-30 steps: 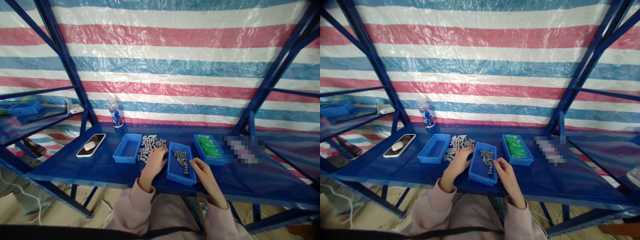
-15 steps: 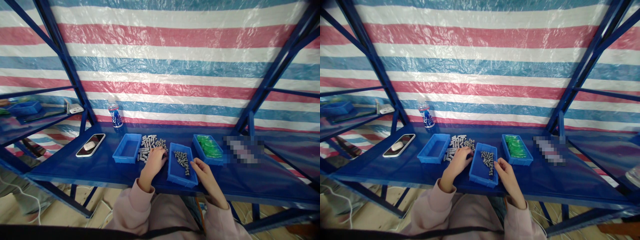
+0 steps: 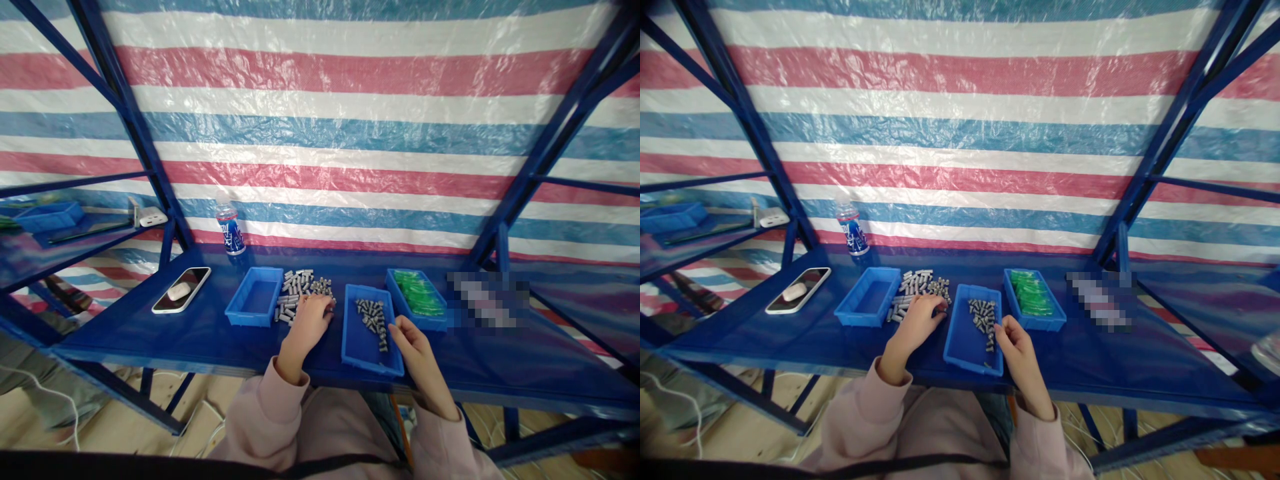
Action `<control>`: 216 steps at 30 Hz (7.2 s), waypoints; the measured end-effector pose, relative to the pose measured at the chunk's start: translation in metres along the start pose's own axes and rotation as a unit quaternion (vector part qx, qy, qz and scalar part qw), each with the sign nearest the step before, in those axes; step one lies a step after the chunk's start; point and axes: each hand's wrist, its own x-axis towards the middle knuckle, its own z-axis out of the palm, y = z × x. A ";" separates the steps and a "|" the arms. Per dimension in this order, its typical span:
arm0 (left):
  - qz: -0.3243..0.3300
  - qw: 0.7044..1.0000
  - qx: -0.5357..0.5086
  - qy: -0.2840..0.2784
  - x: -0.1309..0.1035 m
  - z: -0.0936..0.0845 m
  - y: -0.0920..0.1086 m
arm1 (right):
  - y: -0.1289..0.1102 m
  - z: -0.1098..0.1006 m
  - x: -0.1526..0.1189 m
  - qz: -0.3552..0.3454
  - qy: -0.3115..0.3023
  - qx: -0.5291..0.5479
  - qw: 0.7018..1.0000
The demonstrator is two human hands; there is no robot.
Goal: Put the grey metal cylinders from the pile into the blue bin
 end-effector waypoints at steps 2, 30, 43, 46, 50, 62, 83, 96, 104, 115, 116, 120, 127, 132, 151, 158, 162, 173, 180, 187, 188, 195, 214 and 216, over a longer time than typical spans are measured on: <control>-0.004 1.000 -0.003 0.008 0.000 -0.001 0.000 | -0.001 0.000 -0.002 -0.015 -0.001 -0.005 1.000; -0.043 0.997 0.048 -0.039 -0.007 -0.018 -0.003 | -0.008 0.002 -0.001 0.011 0.024 -0.022 0.999; -0.024 0.999 0.012 -0.018 -0.005 -0.015 -0.006 | -0.008 0.004 0.002 0.025 -0.013 -0.042 0.999; -0.015 1.000 -0.008 0.022 -0.002 -0.017 -0.001 | -0.009 0.004 0.002 0.019 -0.029 -0.043 0.998; 0.008 0.996 -0.050 0.076 0.000 -0.021 0.013 | -0.008 0.004 0.003 0.011 -0.033 -0.051 0.998; 0.086 0.987 -0.132 0.023 -0.003 -0.019 0.018 | -0.005 0.003 0.002 0.024 -0.046 -0.035 0.998; -0.020 0.999 0.023 -0.013 -0.001 -0.004 -0.007 | -0.004 0.004 0.001 0.032 -0.035 -0.030 0.998; 0.016 0.993 -0.035 0.111 0.003 -0.011 0.004 | -0.001 0.002 0.003 0.020 -0.050 -0.032 0.998; 0.118 0.980 -0.132 0.091 0.001 -0.012 0.022 | -0.006 0.003 0.001 0.016 -0.070 -0.042 0.997; 0.005 0.998 0.016 0.066 0.000 -0.001 0.007 | -0.005 0.005 0.003 0.016 -0.061 -0.044 0.997; -0.001 0.999 0.032 0.044 -0.001 0.001 0.005 | -0.005 0.004 0.002 0.019 -0.062 -0.041 0.997; 0.008 0.999 0.047 -0.012 -0.003 0.002 0.003 | -0.006 0.004 0.000 0.032 -0.056 -0.037 0.997; 0.004 0.999 0.029 -0.015 -0.002 0.000 0.004 | -0.008 0.005 -0.001 0.029 -0.056 -0.040 0.997; 0.012 1.000 0.016 -0.003 -0.001 0.001 0.003 | -0.008 0.005 0.000 0.027 -0.055 -0.040 0.997; 0.024 0.958 -0.196 0.208 0.008 0.001 0.004 | -0.011 0.007 -0.001 0.026 -0.044 -0.046 0.998; 0.035 0.944 -0.258 0.206 0.006 -0.005 0.013 | -0.009 0.005 0.000 0.029 -0.045 -0.051 0.997; 0.072 0.945 -0.287 0.137 0.002 -0.007 0.019 | -0.008 0.005 0.001 0.023 -0.048 -0.050 0.997; 0.043 0.985 -0.105 0.127 0.003 0.001 0.005 | -0.009 0.006 0.000 0.030 -0.038 -0.042 0.998; 0.019 1.000 0.010 0.009 -0.002 0.006 -0.003 | -0.010 0.006 0.000 0.033 -0.047 -0.035 0.998; 0.003 0.999 0.032 -0.010 -0.002 0.006 -0.003 | -0.012 0.008 -0.002 0.032 -0.047 -0.026 0.998; 0.001 0.999 0.037 -0.008 -0.002 0.005 -0.002 | -0.012 0.008 -0.002 0.032 -0.047 -0.027 0.998; -0.025 0.998 0.059 -0.005 0.000 0.003 -0.002 | -0.008 0.005 0.000 0.021 -0.059 -0.038 0.997; -0.047 0.998 -0.024 0.039 0.001 0.001 0.000 | -0.005 0.004 0.001 0.025 -0.059 -0.034 0.997; -0.032 0.995 -0.061 0.076 0.003 0.002 0.000 | -0.005 0.004 0.001 0.025 -0.059 -0.034 0.997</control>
